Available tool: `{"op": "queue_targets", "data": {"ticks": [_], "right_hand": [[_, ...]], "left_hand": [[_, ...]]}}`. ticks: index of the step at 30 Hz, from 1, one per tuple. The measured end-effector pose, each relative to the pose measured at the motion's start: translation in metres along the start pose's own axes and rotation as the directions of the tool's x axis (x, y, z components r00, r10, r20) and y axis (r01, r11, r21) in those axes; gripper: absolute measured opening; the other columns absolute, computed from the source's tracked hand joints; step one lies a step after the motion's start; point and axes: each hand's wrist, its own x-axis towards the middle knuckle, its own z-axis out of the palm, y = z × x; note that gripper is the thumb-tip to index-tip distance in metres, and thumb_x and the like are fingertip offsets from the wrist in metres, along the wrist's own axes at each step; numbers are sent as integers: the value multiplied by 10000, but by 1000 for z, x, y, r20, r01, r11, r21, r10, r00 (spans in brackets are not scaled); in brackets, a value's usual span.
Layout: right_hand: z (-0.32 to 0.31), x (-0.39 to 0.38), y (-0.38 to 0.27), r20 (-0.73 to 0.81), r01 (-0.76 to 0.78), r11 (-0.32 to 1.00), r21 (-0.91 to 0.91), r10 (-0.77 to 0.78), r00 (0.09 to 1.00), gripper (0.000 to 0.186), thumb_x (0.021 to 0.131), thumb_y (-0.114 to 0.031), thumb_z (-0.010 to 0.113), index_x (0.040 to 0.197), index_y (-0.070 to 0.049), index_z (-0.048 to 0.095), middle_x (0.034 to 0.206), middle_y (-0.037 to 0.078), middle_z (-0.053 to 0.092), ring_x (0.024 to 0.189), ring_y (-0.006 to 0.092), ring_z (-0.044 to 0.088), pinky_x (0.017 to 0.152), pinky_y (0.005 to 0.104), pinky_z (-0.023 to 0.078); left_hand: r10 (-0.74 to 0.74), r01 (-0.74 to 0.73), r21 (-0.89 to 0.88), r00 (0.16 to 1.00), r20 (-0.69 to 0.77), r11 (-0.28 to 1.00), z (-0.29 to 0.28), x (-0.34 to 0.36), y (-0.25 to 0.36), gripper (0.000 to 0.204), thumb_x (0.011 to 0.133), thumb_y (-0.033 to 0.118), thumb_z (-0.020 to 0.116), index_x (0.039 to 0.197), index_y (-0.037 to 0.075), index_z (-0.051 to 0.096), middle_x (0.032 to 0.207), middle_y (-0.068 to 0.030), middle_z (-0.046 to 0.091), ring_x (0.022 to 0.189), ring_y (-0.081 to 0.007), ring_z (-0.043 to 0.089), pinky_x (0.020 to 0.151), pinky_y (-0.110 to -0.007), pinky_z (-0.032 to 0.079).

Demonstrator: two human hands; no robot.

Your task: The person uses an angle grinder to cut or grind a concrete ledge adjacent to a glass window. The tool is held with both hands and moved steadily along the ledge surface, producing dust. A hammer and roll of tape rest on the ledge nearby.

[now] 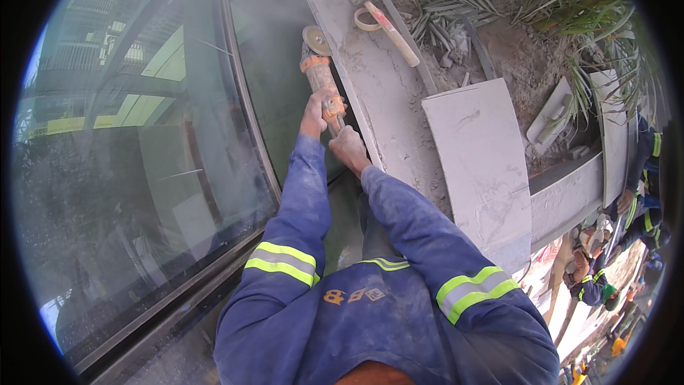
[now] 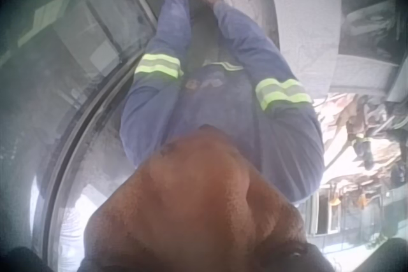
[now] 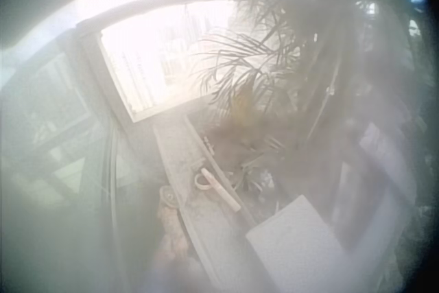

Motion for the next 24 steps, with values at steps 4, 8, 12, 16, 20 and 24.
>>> {"op": "queue_targets", "data": {"ticks": [4, 8, 12, 16, 20, 24], "right_hand": [[4, -12, 6, -29, 2, 1000, -17, -3, 1000, 327, 877, -151, 594, 1089, 97, 618, 1047, 357, 694, 1040, 480, 690, 921, 524, 553], [8, -17, 11, -36, 19, 999, -32, -20, 999, 320, 880, -152, 597, 1094, 85, 605, 1040, 351, 695, 1029, 485, 692, 917, 526, 554], [5, -17, 7, -40, 25, 1000, -14, -25, 999, 323, 872, -141, 599, 1086, 100, 607, 1034, 362, 692, 1026, 487, 692, 913, 526, 557], [1, -4, 9, -27, 29, 1000, 11, -28, 999, 330, 865, -134, 605, 1071, 123, 627, 1031, 375, 687, 1026, 487, 691, 907, 521, 559], [-1, 0, 1, -19, 7, 1000, 9, -6, 1000, 330, 868, -128, 601, 1060, 137, 646, 1036, 380, 685, 1036, 484, 689, 910, 520, 557], [0, -9, 4, -21, 5, 1000, 6, -5, 1000, 315, 879, -137, 583, 1062, 115, 632, 1042, 361, 693, 1038, 481, 690, 920, 522, 554]], "left_hand": [[0, 0, -12, 1000, 12, 1000, -3, -11, -9, 511, 756, 289, 776, 1147, 19, 588, 919, -168, 681, 780, -346, 711, 682, -509, 598], [-6, 7, -20, 1000, 23, 1000, -7, -14, -14, 479, 772, 287, 763, 1134, 25, 591, 915, -165, 683, 780, -341, 711, 679, -503, 596], [10, -8, -34, 999, 46, 999, -9, -9, -12, 461, 774, 276, 760, 1123, 24, 593, 909, -164, 686, 777, -339, 711, 676, -507, 595], [9, -9, -7, 1000, 20, 1000, 1, -5, -8, 471, 767, 281, 772, 1119, 23, 595, 906, -165, 688, 773, -335, 710, 676, -507, 595], [21, -22, 18, 1000, 17, 1000, 4, -2, -2, 497, 755, 303, 787, 1119, 24, 596, 908, -166, 687, 778, -330, 710, 680, -506, 596], [14, -14, 16, 1000, 4, 1000, 4, -11, -6, 497, 760, 299, 776, 1130, 22, 593, 923, -167, 688, 785, -335, 710, 689, -503, 599]]}}
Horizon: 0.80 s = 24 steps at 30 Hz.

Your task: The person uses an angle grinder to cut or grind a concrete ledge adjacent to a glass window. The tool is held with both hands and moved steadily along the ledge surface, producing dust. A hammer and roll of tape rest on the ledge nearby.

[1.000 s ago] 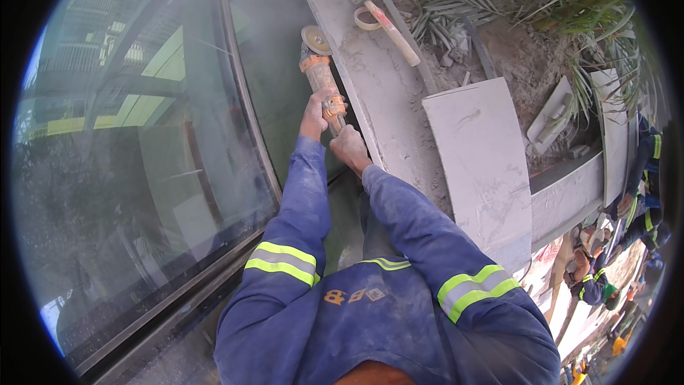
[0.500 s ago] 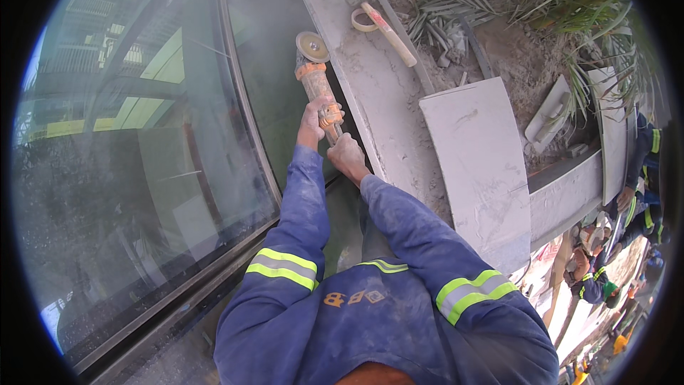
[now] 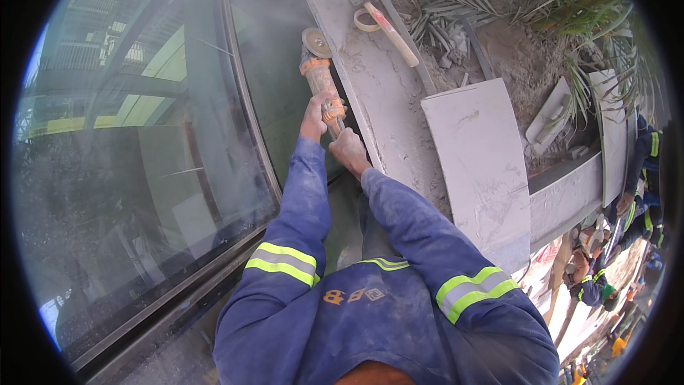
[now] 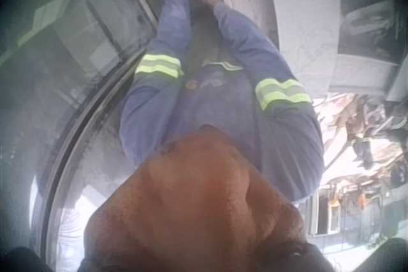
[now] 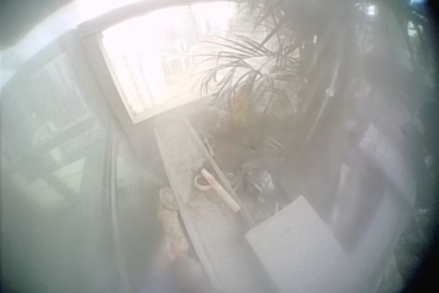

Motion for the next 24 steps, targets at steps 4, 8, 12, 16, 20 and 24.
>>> {"op": "queue_targets", "data": {"ticks": [4, 8, 12, 16, 20, 24], "right_hand": [[8, -9, 5, -13, 7, 999, -46, -7, 1000, 315, 892, -162, 580, 1082, 88, 609, 1044, 342, 699, 1038, 481, 691, 926, 523, 553], [7, -13, 8, 0, -3, 999, -47, 3, 1000, 322, 894, -162, 585, 1102, 84, 594, 1038, 339, 699, 1049, 479, 688, 933, 521, 552], [1, -11, 3, 13, -8, 1000, -17, 8, 1000, 309, 887, -138, 584, 1083, 98, 619, 1056, 357, 691, 1068, 473, 684, 941, 517, 550], [-2, -1, 0, 15, -3, 1000, 14, 3, 1000, 315, 883, -135, 589, 1064, 116, 643, 1053, 365, 690, 1061, 471, 687, 937, 514, 551], [-1, 6, 1, 10, 6, 1000, 0, -6, 1000, 325, 878, -143, 594, 1054, 124, 647, 1034, 361, 696, 1043, 473, 692, 925, 515, 555], [2, -6, 0, 8, -8, 1000, -2, 8, 1000, 324, 878, -154, 596, 1065, 108, 628, 1043, 352, 698, 1044, 476, 692, 928, 520, 551]], "left_hand": [[-19, 20, -21, 1000, 22, 1000, -8, -6, -5, 486, 769, 291, 766, 1134, 22, 591, 929, -165, 685, 794, -338, 710, 691, -497, 598], [-23, 24, -42, 999, 29, 999, -10, -9, -11, 478, 770, 286, 764, 1131, 24, 592, 925, -161, 684, 797, -337, 710, 685, -493, 594], [8, -7, -41, 999, 39, 999, -10, -4, -9, 485, 768, 286, 768, 1135, 24, 587, 923, -159, 683, 790, -336, 710, 692, -500, 599], [0, 0, -7, 1000, 13, 1000, -2, 4, -2, 494, 757, 290, 781, 1134, 34, 589, 924, -166, 680, 790, -338, 708, 694, -506, 599], [-5, 5, 4, 1000, -7, 1000, 1, 7, 1, 502, 746, 295, 790, 1132, 40, 594, 929, -175, 679, 794, -340, 708, 690, -509, 597], [-15, 15, -6, 1000, 14, 1000, -8, 0, -3, 500, 751, 296, 783, 1134, 36, 594, 934, -171, 682, 800, -341, 710, 696, -515, 600]]}}
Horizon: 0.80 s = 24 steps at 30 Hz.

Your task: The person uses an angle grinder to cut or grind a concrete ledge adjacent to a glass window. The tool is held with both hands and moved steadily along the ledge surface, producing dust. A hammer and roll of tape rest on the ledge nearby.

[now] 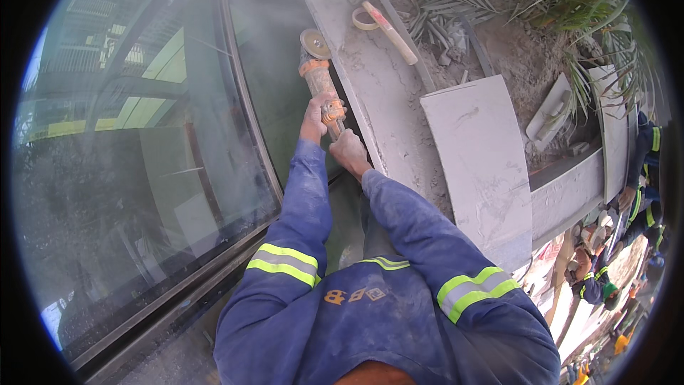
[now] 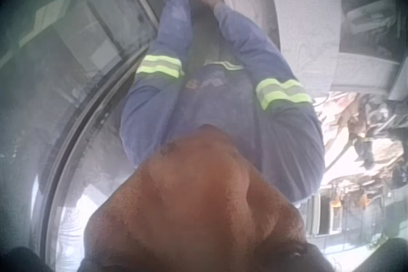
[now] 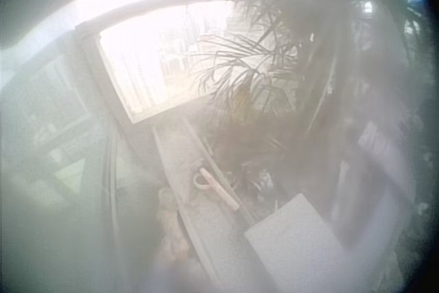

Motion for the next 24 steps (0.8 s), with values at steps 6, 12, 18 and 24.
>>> {"op": "queue_targets", "data": {"ticks": [6, 12, 18, 24], "right_hand": [[6, -8, 12, -8, 10, 999, -39, -10, 1000, 310, 881, -156, 596, 1086, 76, 603, 1060, 336, 698, 1044, 476, 691, 940, 525, 545], [1, -6, 6, -10, 15, 1000, -21, -15, 1000, 299, 870, -132, 593, 1066, 92, 621, 1046, 356, 692, 1040, 484, 687, 923, 529, 552], [1, 9, 1, -23, 37, 999, 13, -36, 999, 308, 868, -125, 588, 1055, 113, 640, 1020, 370, 690, 1015, 491, 690, 909, 531, 556], [2, 1, 8, -34, 11, 1000, 3, -11, 999, 300, 877, -138, 594, 1056, 99, 629, 1017, 357, 698, 1014, 485, 695, 908, 530, 557]], "left_hand": [[-7, 8, -39, 1000, 20, 999, -3, -9, -12, 461, 765, 284, 770, 1111, 31, 601, 929, -165, 684, 799, -336, 712, 686, -505, 596], [2, -1, -52, 1000, 13, 999, -1, -4, -8, 452, 771, 273, 766, 1110, 26, 596, 911, -163, 676, 763, -337, 707, 674, -507, 595], [25, -25, -18, 999, -23, 1000, 3, 7, 2, 478, 755, 276, 783, 1115, 26, 593, 915, -162, 673, 764, -340, 705, 678, -508, 594], [-2, 2, -14, 1000, -19, 1000, 9, -6, -4, 502, 752, 290, 780, 1132, 21, 592, 929, -168, 678, 786, -342, 708, 693, -511, 599]]}}
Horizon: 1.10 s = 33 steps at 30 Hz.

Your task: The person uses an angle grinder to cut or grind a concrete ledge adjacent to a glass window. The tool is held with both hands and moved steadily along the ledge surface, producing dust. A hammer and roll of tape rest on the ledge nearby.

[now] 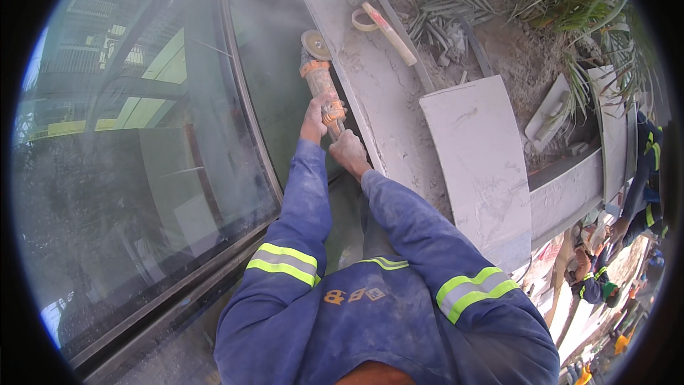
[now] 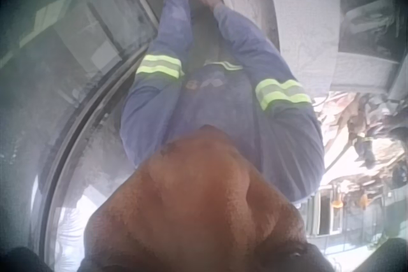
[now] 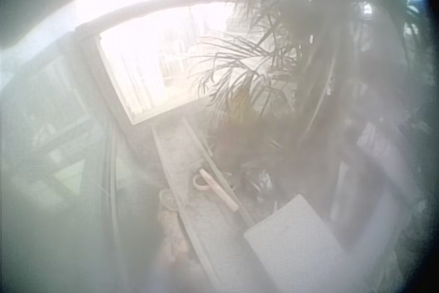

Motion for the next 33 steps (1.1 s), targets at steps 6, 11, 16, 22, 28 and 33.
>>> {"op": "queue_targets", "data": {"ticks": [6, 11, 16, 22, 28, 33], "right_hand": [[6, -14, 4, 16, 17, 999, -48, -17, 1000, 307, 878, -146, 599, 1082, 82, 596, 1043, 339, 699, 1027, 477, 695, 910, 528, 557], [0, -12, 3, 32, 12, 1000, -26, -11, 999, 310, 869, -132, 598, 1085, 90, 603, 1046, 346, 696, 1030, 481, 693, 919, 527, 555], [-3, 3, -5, 31, 4, 1000, -1, -4, 999, 309, 864, -117, 595, 1081, 100, 627, 1055, 363, 689, 1047, 488, 685, 926, 527, 552], [-1, 1, -4, 48, -22, 1000, 2, 22, 999, 318, 876, -145, 590, 1086, 92, 628, 1061, 358, 691, 1056, 488, 682, 931, 531, 547], [5, -15, 5, 26, -1, 1000, -27, 1, 1000, 313, 886, -164, 587, 1081, 80, 606, 1052, 341, 698, 1040, 482, 689, 925, 532, 549], [3, -18, 6, 14, 3, 1000, -20, -3, 1000, 300, 870, -136, 596, 1068, 90, 602, 1038, 353, 693, 1027, 489, 689, 917, 535, 552]], "left_hand": [[1, 0, -30, 999, 47, 1000, -16, -6, -9, 478, 760, 282, 773, 1122, 27, 593, 929, -170, 680, 795, -343, 709, 680, -502, 597], [6, -5, -32, 998, 55, 999, -11, -4, -7, 480, 758, 276, 774, 1126, 31, 587, 921, -166, 675, 787, -339, 704, 678, -497, 597], [2, -2, 15, 1000, 20, 1000, -3, 7, 4, 507, 751, 281, 784, 1143, 30, 583, 913, -157, 667, 768, -332, 697, 680, -505, 595], [5, -5, 28, 1000, 0, 1000, -7, 8, 2, 522, 751, 290, 784, 1155, 27, 583, 928, -163, 676, 795, -337, 705, 698, -526, 594], [-19, 19, -7, 1000, 15, 1000, -13, -6, -8, 487, 763, 286, 770, 1134, 25, 592, 926, -166, 686, 803, -343, 712, 688, -509, 599], [12, -10, -28, 999, 53, 1000, -14, -7, -13, 486, 770, 280, 767, 1142, 23, 587, 923, -170, 684, 787, -343, 711, 677, -511, 597]]}}
